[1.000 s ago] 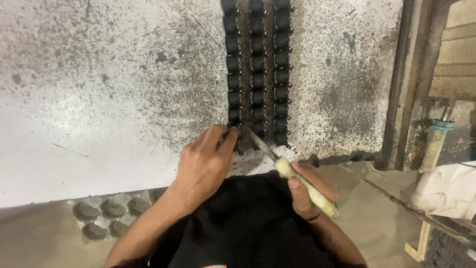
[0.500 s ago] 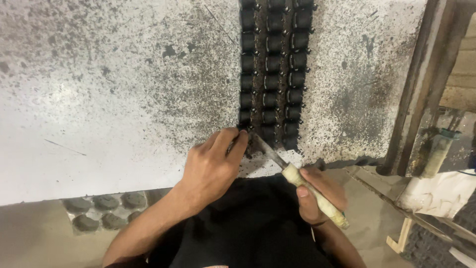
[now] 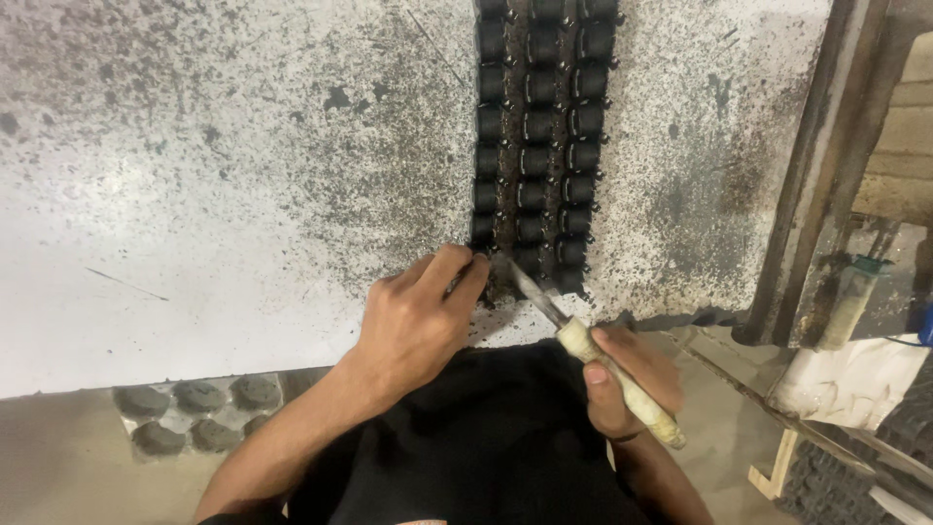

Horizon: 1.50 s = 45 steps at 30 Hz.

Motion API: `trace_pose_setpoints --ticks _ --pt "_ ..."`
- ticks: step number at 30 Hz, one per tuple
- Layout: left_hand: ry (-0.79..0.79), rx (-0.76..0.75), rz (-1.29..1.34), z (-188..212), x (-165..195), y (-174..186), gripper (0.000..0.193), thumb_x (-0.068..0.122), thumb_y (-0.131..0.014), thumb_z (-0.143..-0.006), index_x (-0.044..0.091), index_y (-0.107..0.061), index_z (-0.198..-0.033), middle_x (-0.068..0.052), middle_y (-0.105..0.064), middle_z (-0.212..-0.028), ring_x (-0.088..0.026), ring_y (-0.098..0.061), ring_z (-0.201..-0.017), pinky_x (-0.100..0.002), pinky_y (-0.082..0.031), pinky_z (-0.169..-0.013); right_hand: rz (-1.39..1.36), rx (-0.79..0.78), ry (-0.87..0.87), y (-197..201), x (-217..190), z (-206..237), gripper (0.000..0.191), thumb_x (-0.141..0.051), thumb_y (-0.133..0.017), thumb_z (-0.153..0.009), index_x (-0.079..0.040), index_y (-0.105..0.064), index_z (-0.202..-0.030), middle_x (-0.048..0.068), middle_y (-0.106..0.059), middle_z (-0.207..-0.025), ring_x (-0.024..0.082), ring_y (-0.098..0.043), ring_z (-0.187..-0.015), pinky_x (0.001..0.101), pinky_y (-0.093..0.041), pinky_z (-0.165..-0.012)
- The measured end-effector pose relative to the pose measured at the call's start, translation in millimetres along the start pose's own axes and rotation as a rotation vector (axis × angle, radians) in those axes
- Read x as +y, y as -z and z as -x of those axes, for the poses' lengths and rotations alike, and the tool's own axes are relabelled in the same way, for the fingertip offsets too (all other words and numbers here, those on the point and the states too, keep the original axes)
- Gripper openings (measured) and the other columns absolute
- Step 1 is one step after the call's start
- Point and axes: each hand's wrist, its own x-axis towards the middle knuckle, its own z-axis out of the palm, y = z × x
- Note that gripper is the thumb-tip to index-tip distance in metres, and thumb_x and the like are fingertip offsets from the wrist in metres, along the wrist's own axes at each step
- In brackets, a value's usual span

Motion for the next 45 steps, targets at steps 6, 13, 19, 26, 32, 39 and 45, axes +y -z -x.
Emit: trace_pose_setpoints --ticks 6,13,19,26,32,39,45 --pt "0.017 -0.008 0.032 0.6 -2.4 -4.9 0.03 -0.002 -0.072 -0.082 -0.001 -0.072 -0.112 -0.009 -0.064 -0.103 -0.018 -0.07 -0.076 -0.029 -0.056 -0.051 -0.02 -0.027 0.004 0.2 -4.2 0.3 0.036 -0.024 -0.07 -0.093 0.009 -0.07 -0.107 0.022 -0.073 -0.089 0.023 -0.07 -0.07 0.0292 -0.053 -0.065" --pt "0.015 0.037 0.084 -12.2 6.3 14.2 0.026 -0.004 -0.074 -0.08 0.001 -0.072 -0.105 -0.01 -0.065 -0.103 -0.022 -0.072 -0.08 -0.032 -0.057 -0.057 0.07 0.091 0.152 19.4 12.3 4.7 0.04 -0.034 -0.069 -0.096 0.005 -0.071 -0.106 0.013 -0.071 -0.082 0.016 -0.064 -0.058 0.0292 -0.049 -0.052" --pt "0.009 0.134 0.177 15.5 13.0 26.4 0.032 -0.005 -0.076 -0.079 0.001 -0.071 -0.11 -0.011 -0.063 -0.104 -0.024 -0.068 -0.08 -0.035 -0.058 -0.063 -0.156 0.013 0.128 23.1 17.4 18.9 0.037 -0.027 -0.073 -0.094 0.008 -0.07 -0.106 0.013 -0.072 -0.08 0.019 -0.068 -0.059 0.032 -0.054 -0.056" --pt "0.016 0.083 0.203 30.6 8.3 2.5 0.032 -0.005 -0.076 -0.08 0.0 -0.073 -0.112 -0.009 -0.065 -0.103 -0.022 -0.07 -0.078 -0.034 -0.058 -0.06 -0.098 -0.152 0.238 12.9 -16.6 -0.6 0.027 -0.011 -0.071 -0.084 0.008 -0.068 -0.103 0.015 -0.068 -0.082 0.028 -0.068 -0.073 0.0386 -0.057 -0.065" --pt "0.003 0.066 0.175 29.4 7.4 2.7 0.029 -0.004 -0.076 -0.081 -0.002 -0.073 -0.11 -0.011 -0.064 -0.102 -0.021 -0.07 -0.078 -0.031 -0.057 -0.054 -0.053 -0.213 0.258 6.7 -30.1 -12.8 0.025 -0.01 -0.073 -0.086 0.008 -0.069 -0.103 0.016 -0.069 -0.084 0.028 -0.07 -0.074 0.0369 -0.059 -0.066" --pt "-0.003 0.089 0.176 29.9 5.7 0.0 0.028 -0.003 -0.076 -0.081 -0.002 -0.072 -0.109 -0.01 -0.063 -0.101 -0.02 -0.07 -0.076 -0.031 -0.056 -0.053 -0.063 -0.202 0.287 4.8 -27.5 -16.9 0.025 -0.013 -0.073 -0.086 0.008 -0.07 -0.101 0.017 -0.071 -0.083 0.027 -0.071 -0.071 0.034 -0.058 -0.063" --pt "-0.022 0.041 0.151 30.3 2.9 4.5 0.036 -0.004 -0.074 -0.078 -0.003 -0.071 -0.113 -0.011 -0.063 -0.104 -0.021 -0.07 -0.079 -0.032 -0.057 -0.055 0.029 -0.299 0.363 5.2 -36.1 -28.0 0.023 -0.01 -0.073 -0.084 0.006 -0.072 -0.099 0.017 -0.072 -0.085 0.027 -0.072 -0.072 0.0336 -0.06 -0.063"
